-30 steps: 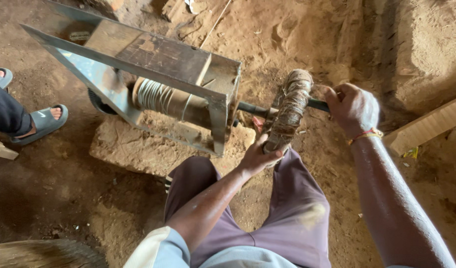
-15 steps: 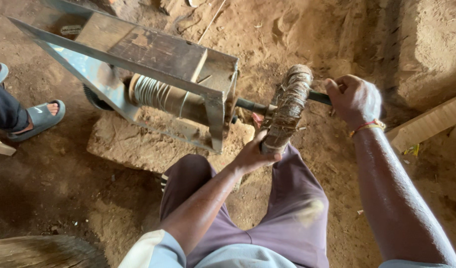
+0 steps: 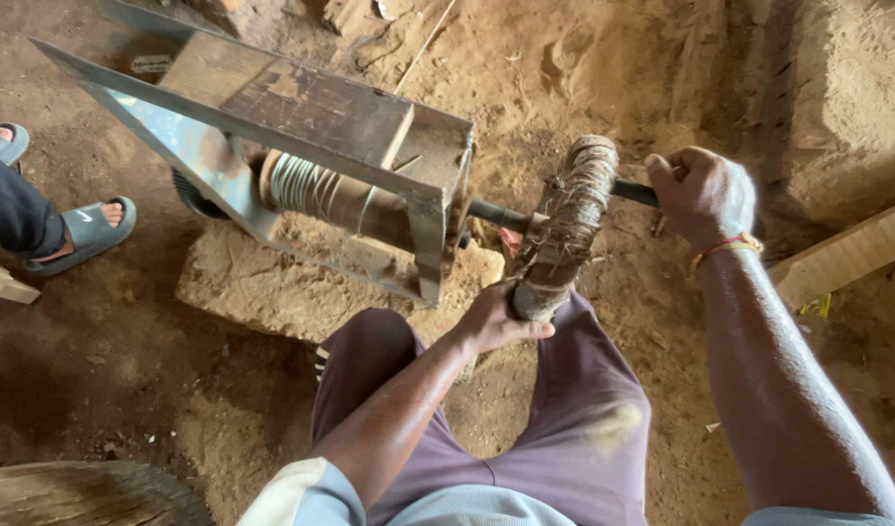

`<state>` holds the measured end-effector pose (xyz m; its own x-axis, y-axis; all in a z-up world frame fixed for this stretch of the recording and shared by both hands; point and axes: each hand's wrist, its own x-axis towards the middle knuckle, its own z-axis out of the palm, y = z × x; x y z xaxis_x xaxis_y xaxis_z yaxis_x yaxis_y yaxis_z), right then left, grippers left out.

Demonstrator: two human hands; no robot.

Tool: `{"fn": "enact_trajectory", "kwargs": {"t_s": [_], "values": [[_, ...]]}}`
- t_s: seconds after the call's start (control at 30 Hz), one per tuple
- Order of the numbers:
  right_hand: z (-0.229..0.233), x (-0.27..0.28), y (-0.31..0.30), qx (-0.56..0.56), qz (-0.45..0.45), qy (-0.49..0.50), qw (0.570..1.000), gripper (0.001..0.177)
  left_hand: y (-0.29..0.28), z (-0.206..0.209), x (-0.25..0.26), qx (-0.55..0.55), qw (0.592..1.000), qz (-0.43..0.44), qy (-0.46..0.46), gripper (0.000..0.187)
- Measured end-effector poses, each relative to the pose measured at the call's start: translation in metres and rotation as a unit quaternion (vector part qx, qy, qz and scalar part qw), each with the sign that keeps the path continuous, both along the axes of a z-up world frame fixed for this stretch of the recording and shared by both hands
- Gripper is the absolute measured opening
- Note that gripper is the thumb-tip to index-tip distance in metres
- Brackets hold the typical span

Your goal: The person operates a hand-cranked machine to wind rope onto a spool. The person rotates the handle with one hand while guiding the coiled rope material onto the rotating axle with the other hand.

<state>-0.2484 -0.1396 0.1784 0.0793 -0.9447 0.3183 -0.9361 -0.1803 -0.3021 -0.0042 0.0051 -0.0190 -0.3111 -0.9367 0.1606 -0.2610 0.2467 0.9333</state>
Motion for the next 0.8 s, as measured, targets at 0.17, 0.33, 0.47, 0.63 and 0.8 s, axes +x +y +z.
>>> {"fn": "enact_trajectory", "kwargs": {"t_s": [0.17, 0.33, 0.47, 0.63, 0.8], "values": [[-0.005, -0.003, -0.010, -0.011, 0.006, 0.009, 1.000, 0.040, 0.002, 0.009, 0.000, 0.036, 0.999, 0.021, 0.019, 0.082], [-0.007, -0.003, -0.020, -0.005, -0.009, 0.014, 1.000, 0.042, 0.001, 0.012, 0.001, 0.033, 0.998, 0.017, 0.043, 0.088], [-0.007, -0.004, -0.022, 0.007, -0.013, 0.012, 1.000, 0.043, 0.001, 0.015, 0.000, 0.039, 0.998, 0.022, 0.035, 0.088], [-0.006, -0.004, -0.027, 0.017, -0.019, 0.017, 1.000, 0.044, 0.002, 0.022, 0.000, 0.064, 0.996, 0.018, 0.054, 0.086], [-0.011, -0.005, -0.038, 0.017, -0.011, 0.011, 1.000, 0.043, 0.003, 0.028, 0.001, 0.102, 0.992, 0.009, 0.075, 0.092]]}}
